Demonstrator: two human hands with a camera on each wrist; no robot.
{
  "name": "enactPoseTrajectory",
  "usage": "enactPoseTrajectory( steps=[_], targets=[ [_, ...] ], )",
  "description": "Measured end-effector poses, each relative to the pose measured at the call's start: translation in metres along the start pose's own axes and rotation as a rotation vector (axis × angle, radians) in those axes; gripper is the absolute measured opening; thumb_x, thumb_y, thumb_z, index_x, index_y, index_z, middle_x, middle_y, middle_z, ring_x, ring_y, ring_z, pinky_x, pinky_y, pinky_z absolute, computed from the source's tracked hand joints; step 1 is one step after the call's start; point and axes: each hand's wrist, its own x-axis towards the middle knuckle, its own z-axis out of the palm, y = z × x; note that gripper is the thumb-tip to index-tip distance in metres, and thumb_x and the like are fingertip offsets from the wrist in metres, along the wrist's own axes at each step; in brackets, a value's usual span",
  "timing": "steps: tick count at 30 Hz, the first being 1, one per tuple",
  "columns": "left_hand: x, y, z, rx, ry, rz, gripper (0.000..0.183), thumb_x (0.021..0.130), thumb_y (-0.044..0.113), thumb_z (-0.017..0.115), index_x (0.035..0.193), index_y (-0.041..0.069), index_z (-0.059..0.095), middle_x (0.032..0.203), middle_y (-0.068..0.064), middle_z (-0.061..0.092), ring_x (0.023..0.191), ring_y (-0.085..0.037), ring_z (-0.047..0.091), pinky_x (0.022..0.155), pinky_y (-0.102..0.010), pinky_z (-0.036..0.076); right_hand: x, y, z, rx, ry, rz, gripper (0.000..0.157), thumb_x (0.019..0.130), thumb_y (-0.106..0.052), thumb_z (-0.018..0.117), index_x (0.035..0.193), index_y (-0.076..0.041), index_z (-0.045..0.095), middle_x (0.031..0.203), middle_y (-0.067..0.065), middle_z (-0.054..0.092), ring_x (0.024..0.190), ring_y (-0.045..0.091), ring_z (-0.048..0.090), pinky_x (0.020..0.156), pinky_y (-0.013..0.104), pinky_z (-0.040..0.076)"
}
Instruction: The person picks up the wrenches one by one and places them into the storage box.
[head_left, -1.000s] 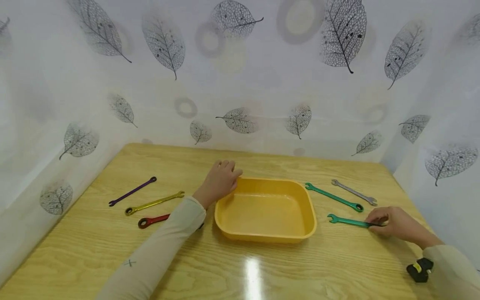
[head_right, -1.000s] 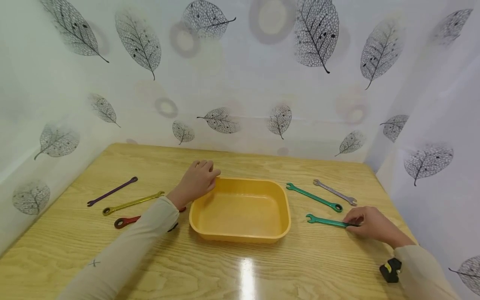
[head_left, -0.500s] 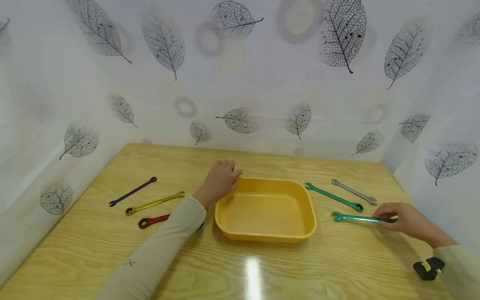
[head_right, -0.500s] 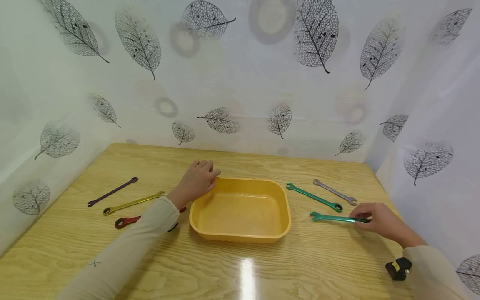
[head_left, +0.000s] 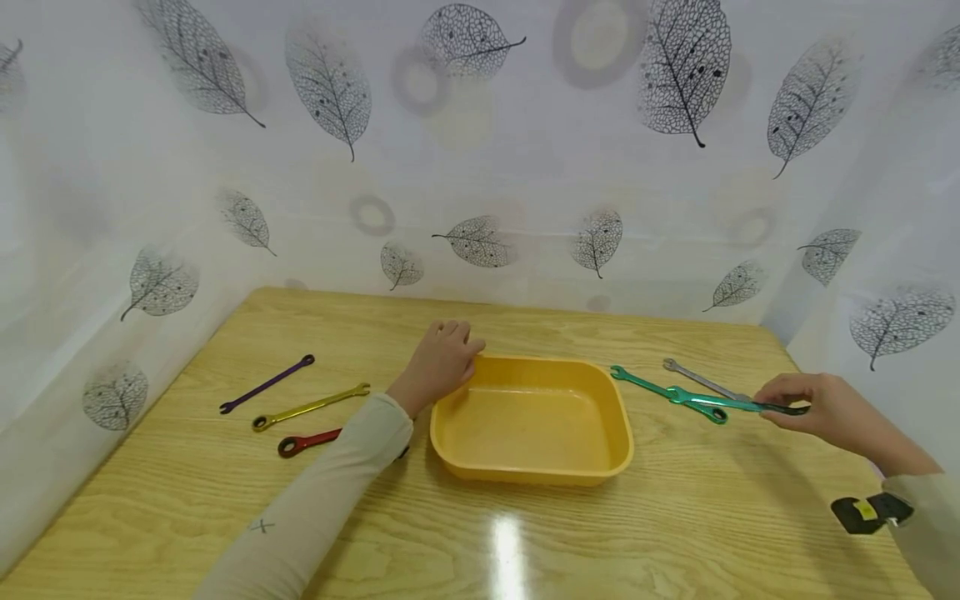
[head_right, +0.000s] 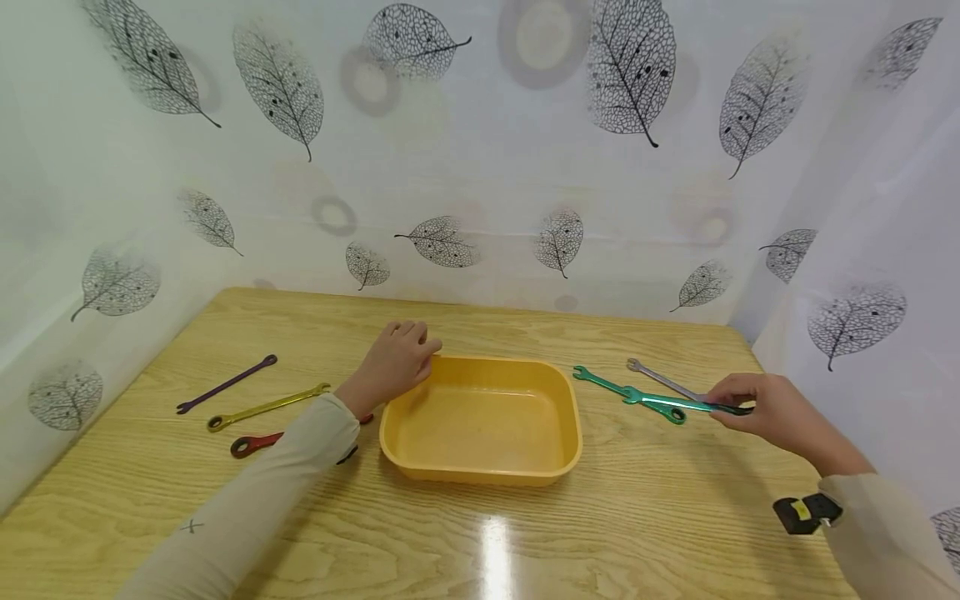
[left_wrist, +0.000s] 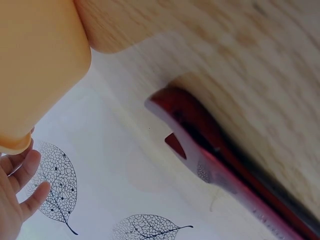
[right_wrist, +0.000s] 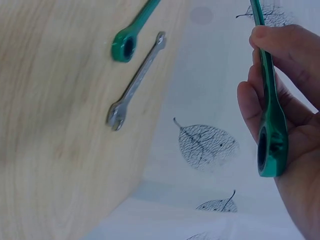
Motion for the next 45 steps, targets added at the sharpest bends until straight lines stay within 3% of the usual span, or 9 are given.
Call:
enactPoseTrajectory(
  steps=[15,22,26,32,45],
  targets=[
    [-0.003,0.003,0.001,0.011,0.009,-0.005,0.010,0.086,0.016,0.058,0.095,0.016,0.063,0.087,-0.005,0.054,0.082,-0.022,0.053,0.082,-0.039,0.044,0.044,-0.043,-0.008,-0.001,-0.051,0.040,0.017,0.073,-0.007,0.076,0.086,-0.016,0.071,0.078,-0.012,0.061,0.070,-0.011,0.049,0.060,0.021,0.047],
    [-0.004,0.003,0.001,0.020,0.010,-0.003,0.010,0.085,0.018,0.059,0.094,0.016,0.063,0.088,-0.006,0.054,0.083,-0.022,0.053,0.082,-0.039,0.044,0.068,-0.064,-0.006,0.030,-0.043,-0.061,0.018,0.072,-0.005,0.077,0.084,-0.018,0.072,0.078,-0.010,0.066,0.068,-0.008,0.053,0.059,0.022,0.048],
    [-0.004,0.003,0.001,0.016,0.008,-0.005,0.011,0.085,0.017,0.059,0.096,0.016,0.063,0.089,-0.006,0.055,0.083,-0.022,0.054,0.082,-0.040,0.044,0.079,-0.078,-0.002,0.019,-0.047,-0.091,0.019,0.072,-0.005,0.076,0.083,-0.020,0.072,0.079,-0.010,0.067,0.068,-0.005,0.056,0.060,0.021,0.049],
    [-0.003,0.003,-0.001,0.000,-0.001,-0.010,0.011,0.085,0.016,0.058,0.096,0.015,0.063,0.090,-0.007,0.056,0.084,-0.023,0.054,0.082,-0.040,0.045,0.095,-0.095,0.008,0.103,-0.102,-0.122,0.020,0.075,-0.001,0.072,0.084,-0.019,0.072,0.083,-0.008,0.067,0.071,-0.001,0.056,0.063,0.022,0.050],
    [0.001,-0.003,-0.001,-0.001,-0.013,0.006,0.012,0.086,0.016,0.058,0.097,0.015,0.063,0.089,-0.007,0.056,0.084,-0.023,0.054,0.083,-0.040,0.045,0.128,-0.123,0.032,0.164,-0.179,-0.079,0.012,0.079,-0.006,0.071,0.086,-0.015,0.073,0.081,-0.006,0.066,0.069,0.004,0.052,0.065,0.024,0.049]
  ],
)
